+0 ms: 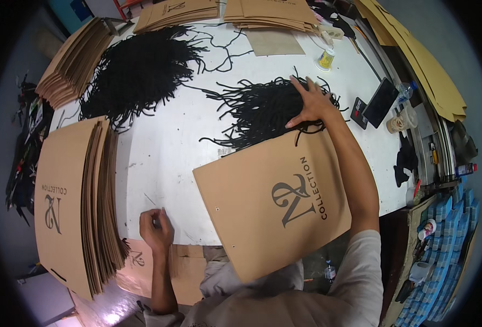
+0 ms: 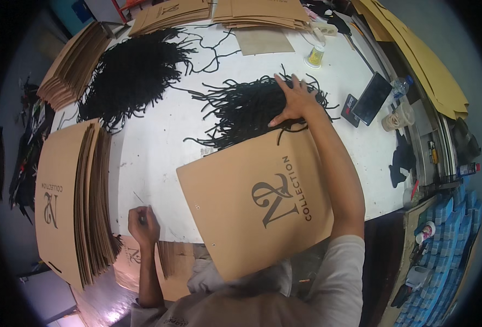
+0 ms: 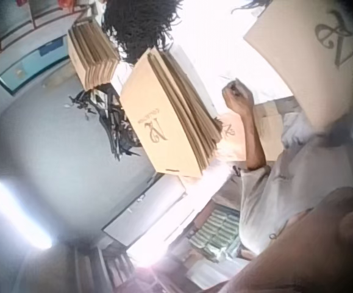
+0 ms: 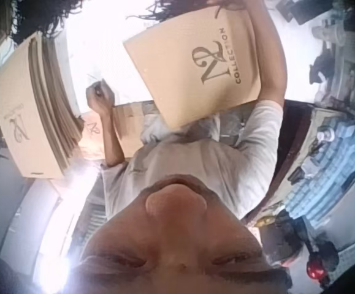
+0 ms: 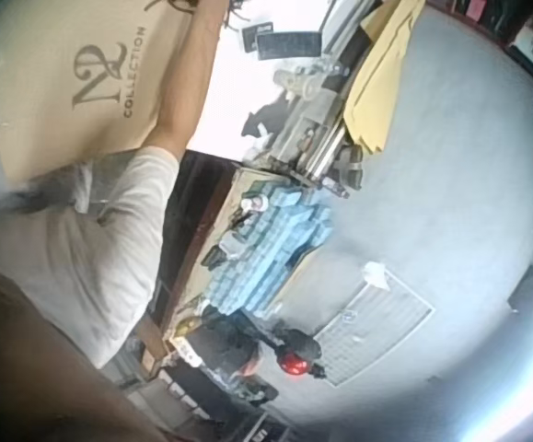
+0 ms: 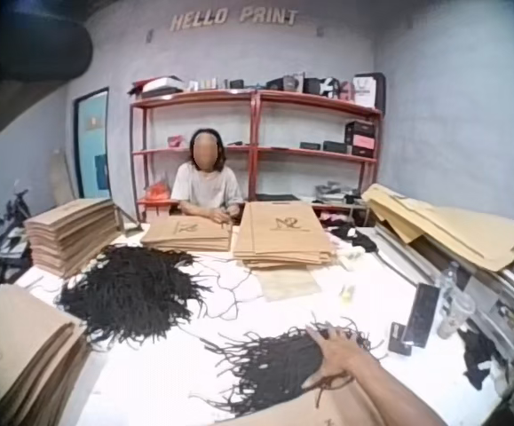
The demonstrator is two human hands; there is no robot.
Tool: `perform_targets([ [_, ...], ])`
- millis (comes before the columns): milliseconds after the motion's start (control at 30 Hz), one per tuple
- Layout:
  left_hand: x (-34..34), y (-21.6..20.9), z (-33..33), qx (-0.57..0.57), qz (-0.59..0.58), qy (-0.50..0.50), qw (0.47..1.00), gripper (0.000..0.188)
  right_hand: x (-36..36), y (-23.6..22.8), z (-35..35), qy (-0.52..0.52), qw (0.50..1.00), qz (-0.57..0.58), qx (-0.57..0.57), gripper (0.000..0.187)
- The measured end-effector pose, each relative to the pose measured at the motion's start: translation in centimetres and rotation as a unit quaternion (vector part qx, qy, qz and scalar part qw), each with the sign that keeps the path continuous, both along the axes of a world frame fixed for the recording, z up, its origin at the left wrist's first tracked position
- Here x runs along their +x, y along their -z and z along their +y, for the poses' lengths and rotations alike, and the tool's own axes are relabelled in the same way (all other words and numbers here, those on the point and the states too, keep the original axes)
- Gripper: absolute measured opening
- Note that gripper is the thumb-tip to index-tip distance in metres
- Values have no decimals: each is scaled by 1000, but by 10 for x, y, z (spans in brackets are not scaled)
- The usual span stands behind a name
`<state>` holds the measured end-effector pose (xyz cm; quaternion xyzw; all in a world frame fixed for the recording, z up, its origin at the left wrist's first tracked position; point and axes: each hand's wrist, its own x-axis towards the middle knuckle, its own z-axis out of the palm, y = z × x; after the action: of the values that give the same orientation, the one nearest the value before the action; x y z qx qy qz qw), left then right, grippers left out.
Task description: The person threads black cords through pre-punched holes in flat cardboard paper bags, ties knots to secure the handles, and stacks the finished bags. The process is repeated for multiple bags using manual hand manipulation.
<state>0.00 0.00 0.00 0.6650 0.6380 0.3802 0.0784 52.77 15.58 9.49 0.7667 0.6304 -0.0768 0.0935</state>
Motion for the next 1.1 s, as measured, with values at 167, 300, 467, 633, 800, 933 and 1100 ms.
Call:
perform_targets([
  [167, 7, 1, -13, -33, -13, -20, 999, 9, 31, 28, 30, -30, 993, 109, -40, 119],
  [300, 6, -2, -9, -22, -12, -32, 999, 10, 29, 45, 31, -94, 988, 97, 71, 87],
  [467, 1, 5, -6, -10, 3, -20, 1000, 12, 38, 45, 42, -74, 984, 116, 117, 68],
  [633, 5, 5, -4, -5, -9, -16, 1000, 12, 87, 4, 18, -10, 891, 375, 254, 55],
  [800, -2, 9, -8, -2, -1, -17, 1000, 11, 88, -69, -81, 8, 930, 266, 253, 48],
  [933, -2, 7, -10, -3, -8, -30, 1000, 13, 108, -44, -168, 95, 963, 153, 202, 54],
  [1100, 2, 12, -6, -8, -5, -29, 1000, 14, 193, 14, -268, 166, 963, 69, 201, 60],
])
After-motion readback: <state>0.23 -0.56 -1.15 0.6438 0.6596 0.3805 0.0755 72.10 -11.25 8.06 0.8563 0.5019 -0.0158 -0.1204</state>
